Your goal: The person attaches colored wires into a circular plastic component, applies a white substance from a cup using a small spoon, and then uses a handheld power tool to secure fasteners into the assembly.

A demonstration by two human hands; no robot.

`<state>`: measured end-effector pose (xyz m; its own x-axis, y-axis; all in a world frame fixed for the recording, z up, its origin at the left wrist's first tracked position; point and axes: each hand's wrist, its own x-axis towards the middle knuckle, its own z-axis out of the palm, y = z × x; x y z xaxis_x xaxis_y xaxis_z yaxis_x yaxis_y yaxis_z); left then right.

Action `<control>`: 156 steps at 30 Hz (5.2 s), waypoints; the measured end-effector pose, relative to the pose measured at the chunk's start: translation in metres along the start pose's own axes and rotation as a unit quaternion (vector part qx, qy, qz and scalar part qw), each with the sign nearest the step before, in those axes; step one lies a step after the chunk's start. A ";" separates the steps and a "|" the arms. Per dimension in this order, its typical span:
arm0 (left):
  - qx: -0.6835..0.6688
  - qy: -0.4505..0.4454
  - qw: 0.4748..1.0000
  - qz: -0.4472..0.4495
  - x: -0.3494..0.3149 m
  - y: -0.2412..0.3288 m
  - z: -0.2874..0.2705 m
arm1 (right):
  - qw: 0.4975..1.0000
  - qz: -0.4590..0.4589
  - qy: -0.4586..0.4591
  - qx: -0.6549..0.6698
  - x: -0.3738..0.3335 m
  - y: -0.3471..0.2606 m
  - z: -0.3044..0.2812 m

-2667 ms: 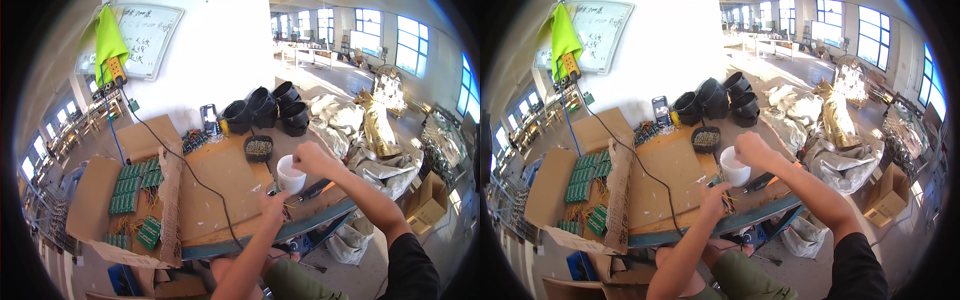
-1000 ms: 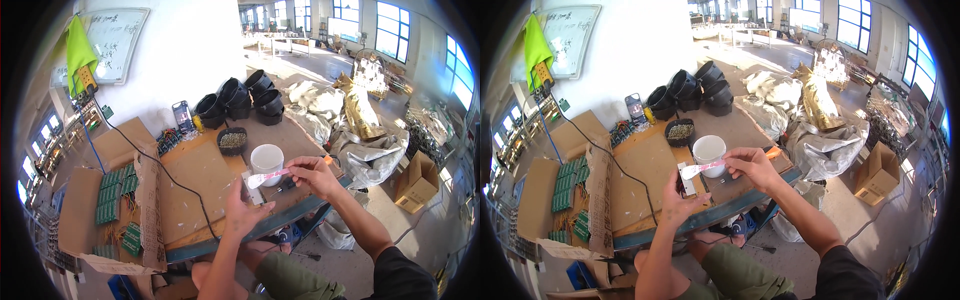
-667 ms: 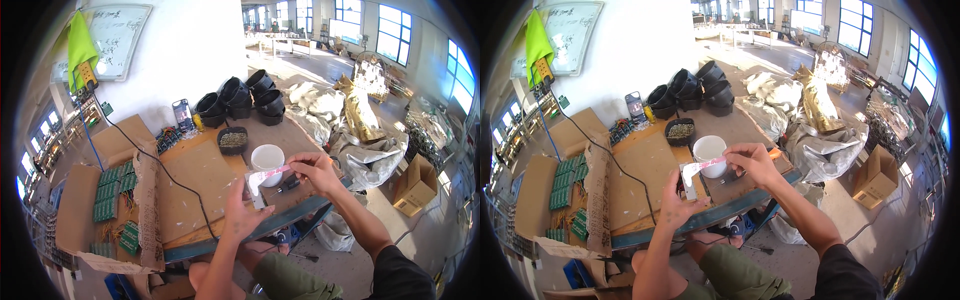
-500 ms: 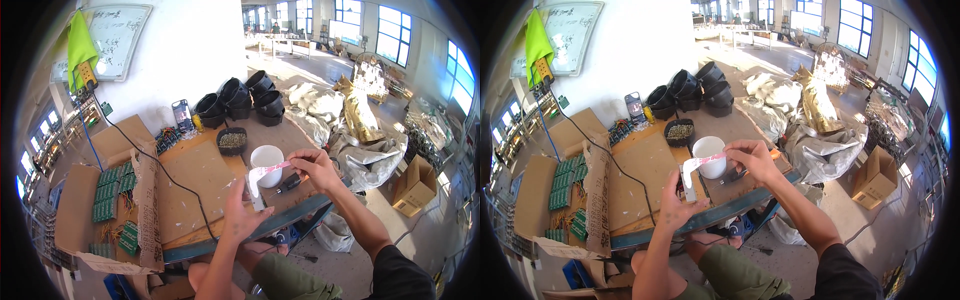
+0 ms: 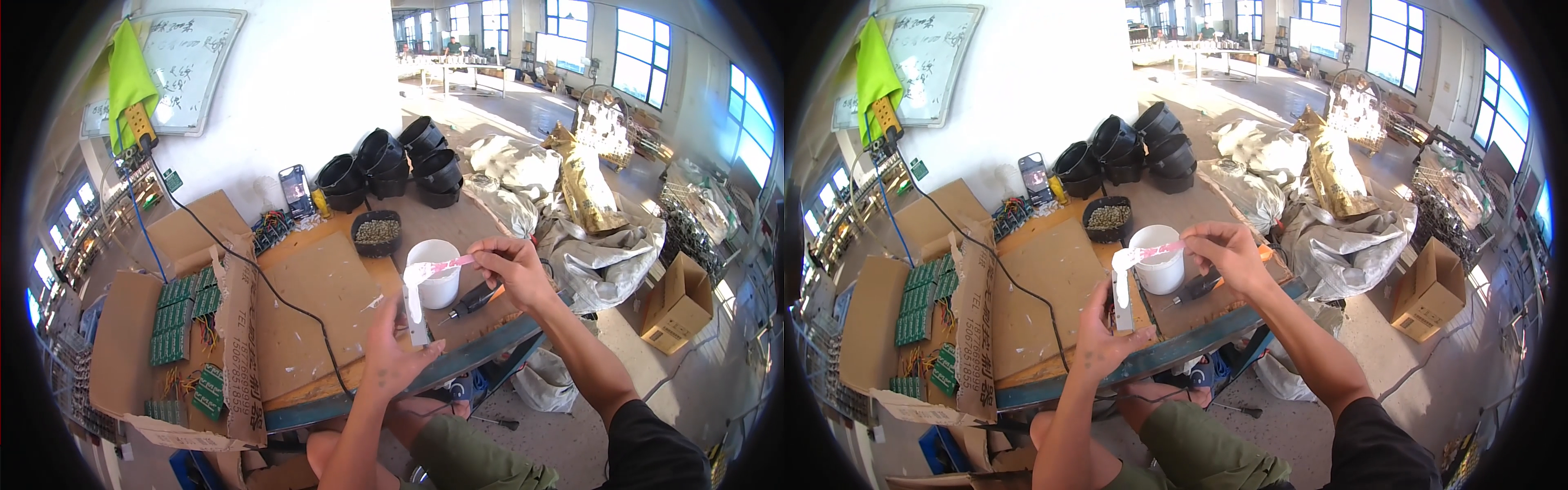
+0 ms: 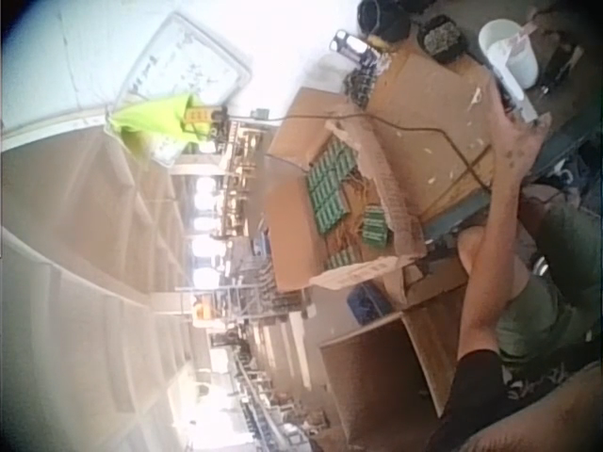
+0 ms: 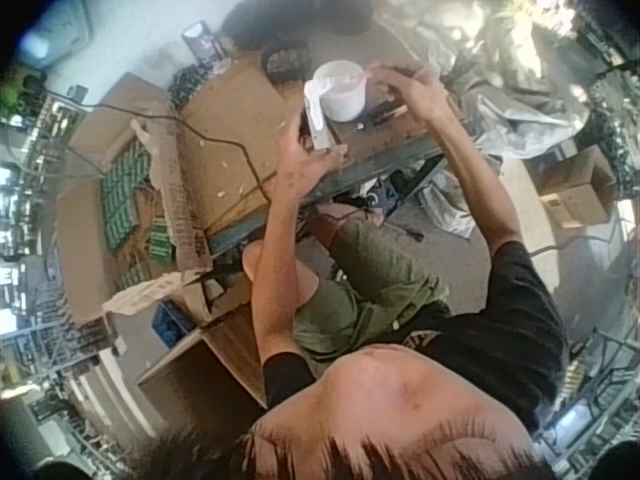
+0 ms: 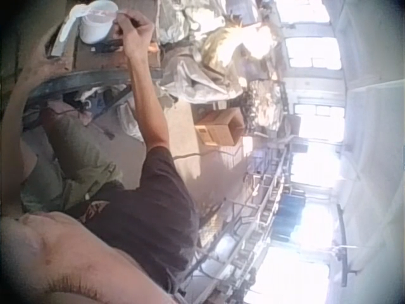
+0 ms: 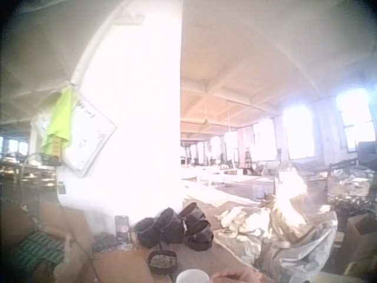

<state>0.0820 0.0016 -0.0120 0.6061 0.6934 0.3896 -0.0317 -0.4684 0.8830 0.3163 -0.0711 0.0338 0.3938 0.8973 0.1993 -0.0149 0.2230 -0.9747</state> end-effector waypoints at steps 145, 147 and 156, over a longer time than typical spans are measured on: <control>-0.053 0.042 0.995 0.077 -0.006 0.025 -0.010 | 0.989 0.109 -0.017 0.101 -0.060 0.005 -0.004; -0.033 0.042 0.996 0.074 -0.006 0.027 -0.011 | 0.988 0.105 -0.011 0.114 -0.057 0.000 -0.014; -0.039 0.036 0.997 0.064 -0.005 0.018 -0.006 | 0.995 0.013 0.067 0.080 -0.016 -0.020 -0.024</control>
<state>0.0734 -0.0071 0.0036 0.5338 0.6696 0.5164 -0.1686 -0.5141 0.8410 0.3327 -0.0993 0.0474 0.5095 0.8475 0.1488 -0.1681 0.2676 -0.9488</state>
